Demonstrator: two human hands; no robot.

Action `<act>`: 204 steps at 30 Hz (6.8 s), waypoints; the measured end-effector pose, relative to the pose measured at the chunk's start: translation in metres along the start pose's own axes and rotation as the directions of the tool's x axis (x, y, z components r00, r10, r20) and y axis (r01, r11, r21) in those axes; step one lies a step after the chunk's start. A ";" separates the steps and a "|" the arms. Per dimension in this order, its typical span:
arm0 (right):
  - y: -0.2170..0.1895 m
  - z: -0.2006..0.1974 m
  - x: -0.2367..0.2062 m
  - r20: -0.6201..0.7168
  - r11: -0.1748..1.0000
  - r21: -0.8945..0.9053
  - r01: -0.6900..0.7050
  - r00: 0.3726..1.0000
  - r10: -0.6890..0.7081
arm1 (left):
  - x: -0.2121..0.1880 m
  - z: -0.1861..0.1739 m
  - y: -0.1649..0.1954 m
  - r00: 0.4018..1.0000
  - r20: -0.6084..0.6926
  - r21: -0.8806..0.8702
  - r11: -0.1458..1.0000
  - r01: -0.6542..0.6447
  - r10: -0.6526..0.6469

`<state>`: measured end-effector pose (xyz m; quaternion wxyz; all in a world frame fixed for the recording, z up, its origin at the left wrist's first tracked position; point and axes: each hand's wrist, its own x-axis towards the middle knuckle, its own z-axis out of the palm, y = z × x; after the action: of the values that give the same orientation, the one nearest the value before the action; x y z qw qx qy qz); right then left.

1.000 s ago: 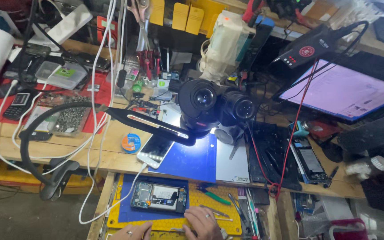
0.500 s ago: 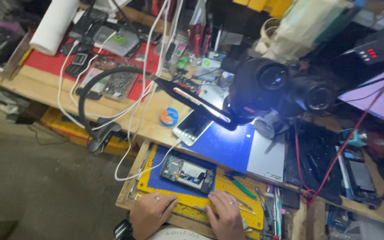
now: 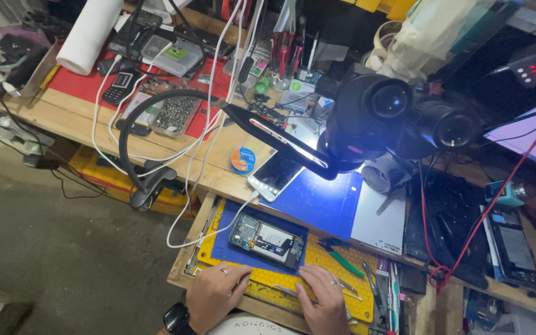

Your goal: The person works on a disassembled smartphone at a cluttered workbench, using a screwdriver to manipulate internal components. They connect a charging cable to the device, observe the screen lighting up, and then proceed to reassemble the phone by aligning and closing the casing.

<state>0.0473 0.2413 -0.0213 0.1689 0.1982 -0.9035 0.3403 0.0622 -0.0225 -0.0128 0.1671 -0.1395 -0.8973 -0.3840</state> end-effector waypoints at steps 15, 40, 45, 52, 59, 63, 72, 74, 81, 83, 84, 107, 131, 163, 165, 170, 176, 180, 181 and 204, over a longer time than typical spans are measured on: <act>0.026 0.012 -0.014 -0.052 0.992 0.126 0.027 0.998 -0.020 | -0.008 0.018 -0.017 0.998 -0.036 0.023 0.999 -0.044 0.045; 0.001 0.008 -0.007 -0.039 0.995 0.102 -0.001 0.999 0.005 | -0.054 0.095 -0.115 0.990 -0.071 0.054 0.992 -0.116 0.120; -0.003 0.006 -0.006 -0.028 0.994 0.104 -0.023 0.999 0.026 | -0.054 0.092 -0.111 0.995 -0.049 0.080 0.994 -0.078 0.082; 0.004 0.010 -0.008 -0.046 0.994 0.104 0.024 0.999 -0.019 | -0.052 0.090 -0.106 0.985 -0.109 0.094 0.988 -0.124 0.134; 0.009 0.011 -0.010 -0.049 0.994 0.107 0.030 0.999 -0.024 | -0.042 0.083 -0.096 0.973 -0.150 0.091 0.982 -0.163 0.176; 0.007 0.011 -0.011 -0.025 0.995 0.098 0.001 1.000 0.002 | -0.041 0.075 -0.089 0.960 -0.183 0.089 0.976 -0.200 0.214; 0.007 0.010 -0.009 -0.022 0.994 0.113 0.008 1.000 -0.006 | -0.039 0.077 -0.088 0.970 -0.160 0.094 0.981 -0.172 0.185; 0.007 0.009 -0.010 -0.021 0.994 0.110 0.009 1.000 -0.007 | -0.041 0.077 -0.090 0.969 -0.145 0.085 0.979 -0.187 0.198; 0.006 0.010 -0.009 -0.016 0.994 0.109 -0.024 1.000 0.026 | -0.045 0.089 -0.098 0.975 -0.158 0.090 0.986 -0.144 0.157; 0.004 0.009 -0.009 -0.018 0.993 0.113 -0.028 0.999 0.030 | -0.047 0.092 -0.100 0.972 -0.169 0.086 0.985 -0.150 0.163; 0.004 0.009 -0.008 -0.018 0.993 0.115 -0.030 0.999 0.032 | -0.047 0.094 -0.101 0.972 -0.168 0.090 0.985 -0.149 0.162; 0.011 0.011 -0.009 0.049 0.999 0.040 -0.004 0.999 0.002 | -0.016 0.041 -0.054 0.932 -0.147 0.109 0.941 -0.319 0.333; 0.027 0.014 -0.013 0.071 0.978 0.181 -0.100 0.994 0.089 | -0.022 0.054 -0.066 0.925 -0.209 0.078 0.948 -0.309 0.319; 0.033 -0.221 0.092 -0.526 0.987 -0.106 -0.122 0.849 0.048 | 0.009 0.008 -0.010 0.994 0.092 0.042 0.998 -0.055 0.051; 0.024 -0.160 0.082 -0.301 0.944 0.121 -0.306 0.895 0.329 | 0.021 -0.003 0.007 0.996 0.048 0.038 0.996 -0.077 0.075; -0.014 -0.067 0.090 -0.008 0.995 -0.096 -0.010 1.000 0.010 | 0.074 -0.010 0.018 0.976 -0.010 0.020 0.976 -0.219 0.219; -0.022 -0.044 0.119 0.002 0.983 -0.160 0.093 0.996 -0.094 | 0.158 0.004 0.010 0.970 -0.096 0.154 0.966 -0.206 0.222; -0.002 -0.043 0.140 0.012 0.985 -0.148 0.083 0.997 -0.083 | 0.185 0.016 0.006 0.987 -0.073 0.285 0.952 -0.114 0.140; 0.002 -0.042 0.143 0.005 0.988 -0.140 0.072 0.997 -0.072 | 0.188 0.019 0.005 0.991 -0.062 0.280 0.955 -0.094 0.115; 0.010 -0.025 0.140 -0.097 0.967 -0.235 0.098 0.988 -0.124 | 0.181 0.035 0.042 0.997 0.005 0.153 0.985 -0.077 0.077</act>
<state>-0.0743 0.2318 0.0525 0.2594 0.2085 -0.9134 0.2343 -0.0920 0.0532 0.0656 0.1923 -0.1608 -0.9180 -0.3075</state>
